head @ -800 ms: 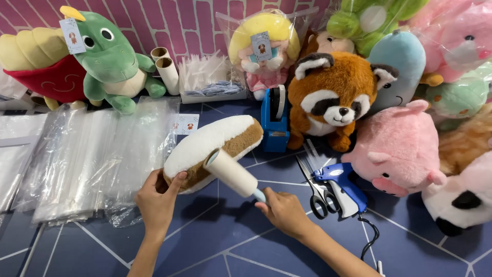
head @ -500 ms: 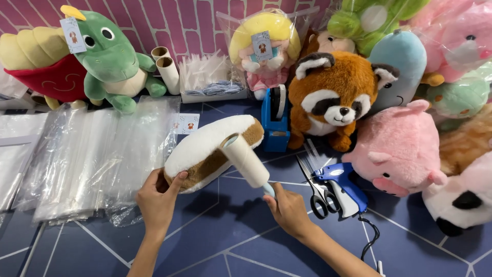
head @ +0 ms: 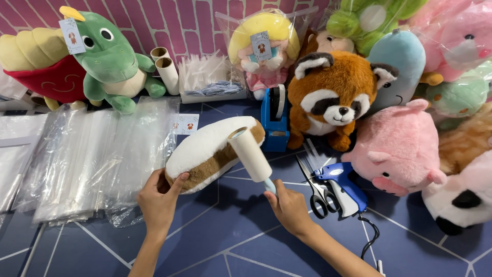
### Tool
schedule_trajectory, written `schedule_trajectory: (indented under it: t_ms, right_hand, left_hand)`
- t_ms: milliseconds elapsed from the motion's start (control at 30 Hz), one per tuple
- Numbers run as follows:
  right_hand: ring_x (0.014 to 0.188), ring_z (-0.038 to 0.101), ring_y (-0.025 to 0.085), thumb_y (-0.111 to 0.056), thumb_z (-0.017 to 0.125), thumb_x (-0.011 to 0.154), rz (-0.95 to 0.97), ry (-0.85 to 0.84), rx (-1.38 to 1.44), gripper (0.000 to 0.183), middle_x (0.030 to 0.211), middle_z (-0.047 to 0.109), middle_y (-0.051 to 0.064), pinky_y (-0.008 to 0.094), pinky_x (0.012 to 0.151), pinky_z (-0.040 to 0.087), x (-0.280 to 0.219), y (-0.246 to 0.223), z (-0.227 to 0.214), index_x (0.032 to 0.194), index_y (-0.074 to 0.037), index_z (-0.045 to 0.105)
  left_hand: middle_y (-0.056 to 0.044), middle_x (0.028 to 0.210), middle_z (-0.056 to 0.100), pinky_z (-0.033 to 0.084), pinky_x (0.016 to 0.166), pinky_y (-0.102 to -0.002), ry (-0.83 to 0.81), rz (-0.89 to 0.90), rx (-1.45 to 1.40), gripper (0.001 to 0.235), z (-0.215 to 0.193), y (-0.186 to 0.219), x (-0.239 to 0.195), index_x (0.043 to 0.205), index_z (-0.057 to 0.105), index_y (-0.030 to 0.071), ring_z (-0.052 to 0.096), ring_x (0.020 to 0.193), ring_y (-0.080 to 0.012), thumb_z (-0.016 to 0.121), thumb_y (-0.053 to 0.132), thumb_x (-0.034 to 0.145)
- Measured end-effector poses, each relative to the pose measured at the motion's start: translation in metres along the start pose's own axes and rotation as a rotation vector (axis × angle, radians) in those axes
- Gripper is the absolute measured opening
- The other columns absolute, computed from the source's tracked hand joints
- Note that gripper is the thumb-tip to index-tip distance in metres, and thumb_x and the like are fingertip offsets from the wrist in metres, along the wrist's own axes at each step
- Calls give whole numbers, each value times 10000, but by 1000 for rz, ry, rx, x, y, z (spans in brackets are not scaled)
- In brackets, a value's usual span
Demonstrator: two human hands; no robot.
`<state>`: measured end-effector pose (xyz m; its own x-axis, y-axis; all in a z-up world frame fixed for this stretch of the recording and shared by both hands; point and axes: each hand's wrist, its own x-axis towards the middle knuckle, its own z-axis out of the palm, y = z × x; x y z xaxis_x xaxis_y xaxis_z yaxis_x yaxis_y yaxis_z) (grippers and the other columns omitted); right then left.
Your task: Cleaning a plush toy with a lint roller and attaching a product tag using a tagging gun.
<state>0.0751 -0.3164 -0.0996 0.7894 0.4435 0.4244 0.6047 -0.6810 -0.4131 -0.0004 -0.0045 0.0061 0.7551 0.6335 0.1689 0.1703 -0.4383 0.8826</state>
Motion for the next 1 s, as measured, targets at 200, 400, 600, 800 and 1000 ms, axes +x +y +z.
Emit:
schedule_trajectory:
  t_ms: [200,400,600,800,1000]
  right_hand:
    - [453,453,237,-456,468,1079,-444,-92,-12,394,642,531,14,363,430,366,6,-22,-17,966,-89,558]
    - [401,481,145,-441,345,1076,-19,63,116,416,566,509,-13,313,376,328,0,-4,-10,1048,-77,545]
    - [438,486,208,-450,546,1044,-196,-89,-64,360,589,519,13,394,398,363,-1,-1,3,921,-114,504]
    - [494,550,231,-462,404,1070,-267,29,25,436,661,553,46,397,428,393,0,-8,-10,1034,-59,566]
    - [407,474,166,-438,388,1067,160,-76,122,343,564,497,-12,331,391,319,6,-3,-13,1026,-116,496]
  left_hand:
    - [-31,821,737,528,669,-278,1,21,-32,494,0,1,0,1061,746,41,651,756,-120,808,450,792]
    - [-18,800,721,523,648,-262,11,6,8,499,0,-3,2,1057,745,59,644,749,-109,805,477,792]
    - [-28,815,736,538,654,-262,-10,-25,-29,464,-2,2,2,1040,738,56,657,754,-117,802,450,803]
    - [-16,782,709,520,661,-268,-13,-81,-32,485,-3,2,5,1019,744,70,633,743,-113,788,497,793]
    - [-11,784,695,482,624,-257,-2,-81,-77,490,-2,1,5,1048,748,61,601,734,-97,789,481,800]
